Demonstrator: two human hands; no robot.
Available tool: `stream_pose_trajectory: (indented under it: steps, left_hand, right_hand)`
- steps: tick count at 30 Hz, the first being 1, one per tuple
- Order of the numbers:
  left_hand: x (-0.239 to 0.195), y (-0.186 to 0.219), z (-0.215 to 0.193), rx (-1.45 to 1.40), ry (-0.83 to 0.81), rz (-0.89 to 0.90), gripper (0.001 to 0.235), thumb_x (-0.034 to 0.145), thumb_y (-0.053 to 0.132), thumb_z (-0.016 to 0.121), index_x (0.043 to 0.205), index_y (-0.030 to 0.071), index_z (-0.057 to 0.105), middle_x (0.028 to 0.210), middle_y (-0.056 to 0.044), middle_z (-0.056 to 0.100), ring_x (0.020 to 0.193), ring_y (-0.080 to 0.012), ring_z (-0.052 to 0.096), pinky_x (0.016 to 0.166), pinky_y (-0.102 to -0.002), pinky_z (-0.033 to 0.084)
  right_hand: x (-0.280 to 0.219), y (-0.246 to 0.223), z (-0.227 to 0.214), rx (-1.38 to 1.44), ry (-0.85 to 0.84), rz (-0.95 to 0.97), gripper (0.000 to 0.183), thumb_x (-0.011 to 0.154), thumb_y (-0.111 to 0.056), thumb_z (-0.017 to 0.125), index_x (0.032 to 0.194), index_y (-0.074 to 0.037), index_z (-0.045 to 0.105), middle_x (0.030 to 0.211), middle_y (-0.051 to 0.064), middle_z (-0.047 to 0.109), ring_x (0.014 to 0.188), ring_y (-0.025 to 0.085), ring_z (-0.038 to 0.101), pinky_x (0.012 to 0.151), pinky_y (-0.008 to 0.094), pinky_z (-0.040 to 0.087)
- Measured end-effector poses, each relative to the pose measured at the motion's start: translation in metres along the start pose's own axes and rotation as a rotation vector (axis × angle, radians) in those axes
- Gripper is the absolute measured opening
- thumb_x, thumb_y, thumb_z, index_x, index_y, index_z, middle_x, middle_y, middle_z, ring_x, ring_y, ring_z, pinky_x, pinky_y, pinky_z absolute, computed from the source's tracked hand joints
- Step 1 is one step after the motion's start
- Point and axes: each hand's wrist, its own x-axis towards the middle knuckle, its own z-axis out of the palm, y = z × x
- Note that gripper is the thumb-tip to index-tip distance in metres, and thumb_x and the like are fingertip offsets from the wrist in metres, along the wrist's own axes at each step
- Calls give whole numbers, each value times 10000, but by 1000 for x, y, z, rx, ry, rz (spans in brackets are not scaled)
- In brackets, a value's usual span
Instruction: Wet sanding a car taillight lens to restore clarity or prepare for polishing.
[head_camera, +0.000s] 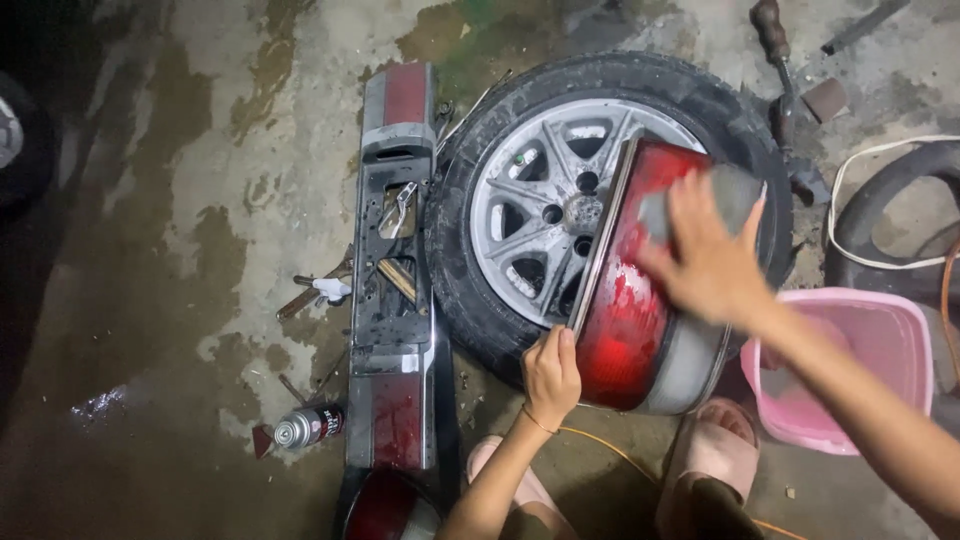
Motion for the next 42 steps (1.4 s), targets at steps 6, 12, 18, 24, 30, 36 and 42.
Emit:
stream_pose_trajectory:
  steps: [6, 12, 18, 24, 30, 36, 42]
  left_hand:
    - [2, 0, -2, -14, -6, 13, 313, 1069, 187, 467, 887, 62, 689, 621, -196, 652, 629, -427, 685, 559, -408, 555]
    - [2, -1, -2, 5, -3, 14, 312, 1072, 194, 463, 889, 79, 688, 623, -175, 647, 635, -398, 695, 562, -385, 558]
    - [5, 0, -2, -4, 9, 32, 312, 1075, 194, 463, 863, 76, 660, 621, -190, 633, 628, -420, 682, 552, -402, 547]
    - [13, 24, -16, -20, -72, 44, 350, 1087, 190, 366, 823, 34, 533, 680, -181, 564, 630, -448, 564, 594, -488, 387]
    - [2, 6, -3, -10, 14, 22, 297, 1070, 207, 478, 886, 78, 671, 616, -176, 638, 622, -404, 685, 553, -397, 547]
    - [2, 4, -3, -18, 10, 18, 293, 1072, 211, 481, 905, 68, 675, 634, -180, 643, 634, -407, 685, 558, -405, 543]
    - [4, 5, -3, 10, 22, 19, 320, 1075, 223, 467, 844, 102, 652, 587, -150, 625, 582, -384, 674, 525, -380, 535]
  right_hand:
    - [23, 29, 21, -18, 89, -68, 820, 1081, -634, 321, 1646, -43, 260, 1710, 195, 228, 1590, 333, 184, 1152, 792, -95]
    - [79, 48, 27, -40, 72, 87, 849, 1095, -723, 236, 1642, -77, 305, 1708, 154, 263, 1589, 309, 202, 1151, 792, -75]
    - [-13, -41, 20, -282, -25, -196, 951, 960, -845, 248, 1633, -176, 306, 1694, 53, 311, 1577, 247, 249, 1227, 716, -62]
    - [92, -15, 0, -115, -59, -31, 1012, 908, -856, 20, 1634, -157, 118, 1722, 50, 50, 1584, 219, 1, 1152, 699, -160]
    - [54, -22, 23, -241, 44, -111, 948, 1066, -797, 210, 1617, -46, 387, 1707, 168, 327, 1606, 330, 226, 1211, 728, -102]
    - [31, -14, 16, -136, 194, -244, 864, 1057, -664, 369, 1597, 8, 416, 1669, 247, 377, 1547, 422, 321, 1158, 812, 29]
    - [67, -12, 7, -133, 95, 24, 969, 1083, -772, 188, 1638, 17, 278, 1720, 225, 216, 1612, 359, 102, 1172, 767, -116]
